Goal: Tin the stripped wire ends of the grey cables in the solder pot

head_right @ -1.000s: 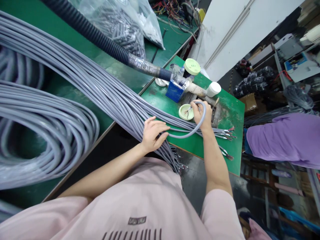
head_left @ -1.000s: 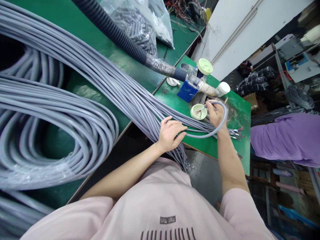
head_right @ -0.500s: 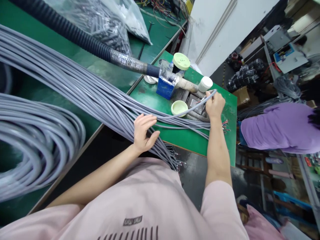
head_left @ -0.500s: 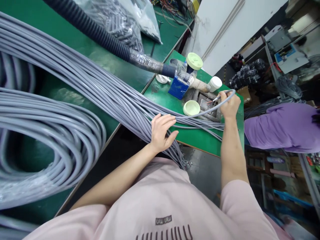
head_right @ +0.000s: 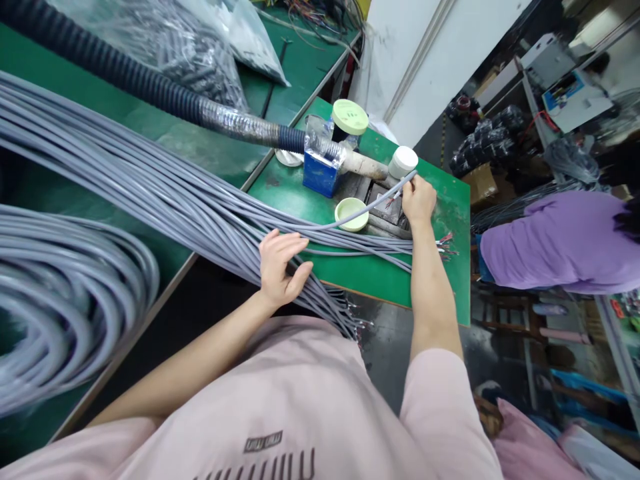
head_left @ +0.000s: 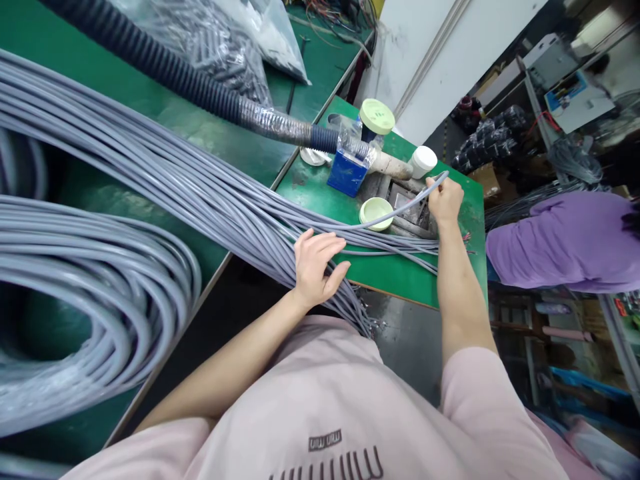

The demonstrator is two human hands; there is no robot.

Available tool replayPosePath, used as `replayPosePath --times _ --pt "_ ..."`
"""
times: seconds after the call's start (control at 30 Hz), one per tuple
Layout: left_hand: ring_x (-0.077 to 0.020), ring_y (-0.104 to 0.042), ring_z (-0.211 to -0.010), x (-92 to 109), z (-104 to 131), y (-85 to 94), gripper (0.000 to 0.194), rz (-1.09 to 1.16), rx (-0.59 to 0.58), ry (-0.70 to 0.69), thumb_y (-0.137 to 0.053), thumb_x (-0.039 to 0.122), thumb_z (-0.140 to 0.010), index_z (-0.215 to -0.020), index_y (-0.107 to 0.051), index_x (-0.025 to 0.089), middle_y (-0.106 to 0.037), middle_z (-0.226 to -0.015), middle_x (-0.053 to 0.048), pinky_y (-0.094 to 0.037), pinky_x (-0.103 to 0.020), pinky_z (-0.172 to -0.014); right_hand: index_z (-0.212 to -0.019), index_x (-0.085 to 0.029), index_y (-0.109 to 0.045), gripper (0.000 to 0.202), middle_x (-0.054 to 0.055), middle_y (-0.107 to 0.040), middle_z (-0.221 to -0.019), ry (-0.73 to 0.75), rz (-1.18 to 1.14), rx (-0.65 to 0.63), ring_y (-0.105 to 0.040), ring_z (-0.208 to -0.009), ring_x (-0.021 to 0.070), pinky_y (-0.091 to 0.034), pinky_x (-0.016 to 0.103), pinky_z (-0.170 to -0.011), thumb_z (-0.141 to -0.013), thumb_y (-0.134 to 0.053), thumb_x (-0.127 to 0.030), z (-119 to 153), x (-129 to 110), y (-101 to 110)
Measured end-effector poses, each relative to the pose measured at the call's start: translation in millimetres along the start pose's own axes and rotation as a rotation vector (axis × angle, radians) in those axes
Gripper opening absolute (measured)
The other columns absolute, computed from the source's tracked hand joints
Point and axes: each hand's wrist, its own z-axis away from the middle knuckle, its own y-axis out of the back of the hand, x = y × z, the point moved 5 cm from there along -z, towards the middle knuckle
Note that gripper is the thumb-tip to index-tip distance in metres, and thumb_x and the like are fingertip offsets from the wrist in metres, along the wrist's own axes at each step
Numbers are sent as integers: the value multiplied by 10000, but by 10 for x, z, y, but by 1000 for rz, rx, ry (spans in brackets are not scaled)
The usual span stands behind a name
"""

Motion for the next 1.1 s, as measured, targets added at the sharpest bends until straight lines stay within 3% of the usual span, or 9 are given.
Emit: replayPosePath --times 0.27,0.37,0.43,0.53,0.7,0.77,0.93,1.0,1.1 --pt "-242 -643 -1073 4 -5 -3 332 -6 -14 -4 -628 262 -819 -1145 -581 220 -706 -1039 -63 -359 -502 -1076 -819 -172 -654 285 121 -702 -839 -5 -3 -27 -636 -839 266 -426 349 -741 -910 -479 -377 13 -19 -115" --pt "-243 -644 -1070 6 -5 -3 337 8 -12 -6 -638 249 -812 -1143 -587 213 -707 -1038 -68 -357 -507 -1076 -818 -165 -663 280 121 -706 -837 -3 -43 -18 -645 -838 261 -443 357 -758 -907 -492 -368 20 -19 -64" --pt "-245 -644 -1069 -3 1 -7 342 19 -13 -5 -645 242 -807 -1144 -592 210 -708 -1036 -70 -355 -513 -1077 -836 -161 -674 285 112 -715 -839 22 -106 8 -656 -837 249 -460 358 -772 -916 -490 -363 69 -62 77" --pt "-239 -649 -1050 -36 9 -2 310 56 -6 16 -635 246 -819 -1126 -606 215 -713 -1008 -60 -371 -508 -1065 -901 -169 -689 288 84 -732 -876 104 -263 82 -671 -864 222 -488 359 -814 -937 -482 -366 293 -229 468" --pt "-212 -660 -929 41 -72 84 174 261 52 130 -595 212 -857 -1018 -660 209 -714 -861 -45 -482 -420 -896 -984 -239 -721 162 52 -743 -961 303 -546 160 -685 -906 211 -536 384 -827 -891 -598 -289 1057 -606 1152" --pt "-187 -650 -820 190 -145 61 144 396 -46 187 -586 231 -876 -974 -686 195 -716 -826 -52 -500 -370 -803 -1070 -286 -711 241 43 -743 -1051 416 -644 87 -682 -978 237 -540 435 -870 -839 -667 -235 1400 -739 1242" --pt "-153 -631 -764 630 -134 -238 289 816 -580 496 -527 367 -932 -909 -714 148 -715 -793 -64 -493 -284 -730 -1220 -335 -645 417 52 -695 -1216 509 -809 -21 -630 -1138 288 -523 536 -927 -827 -676 -200 2090 -903 1158" --pt "-133 -610 -697 712 -55 -323 396 955 -647 653 -496 446 -936 -814 -695 126 -686 -740 -52 -480 -254 -669 -1238 -345 -631 432 56 -690 -1228 524 -807 -44 -606 -1179 294 -527 540 -919 -835 -668 -195 2286 -948 1107" --pt "-112 -567 -613 737 46 -369 483 1015 -635 780 -497 525 -913 -738 -671 109 -639 -655 -35 -445 -228 -592 -1244 -352 -626 443 58 -686 -1238 539 -782 -44 -583 -1210 295 -527 541 -917 -840 -658 -176 2485 -982 1077"
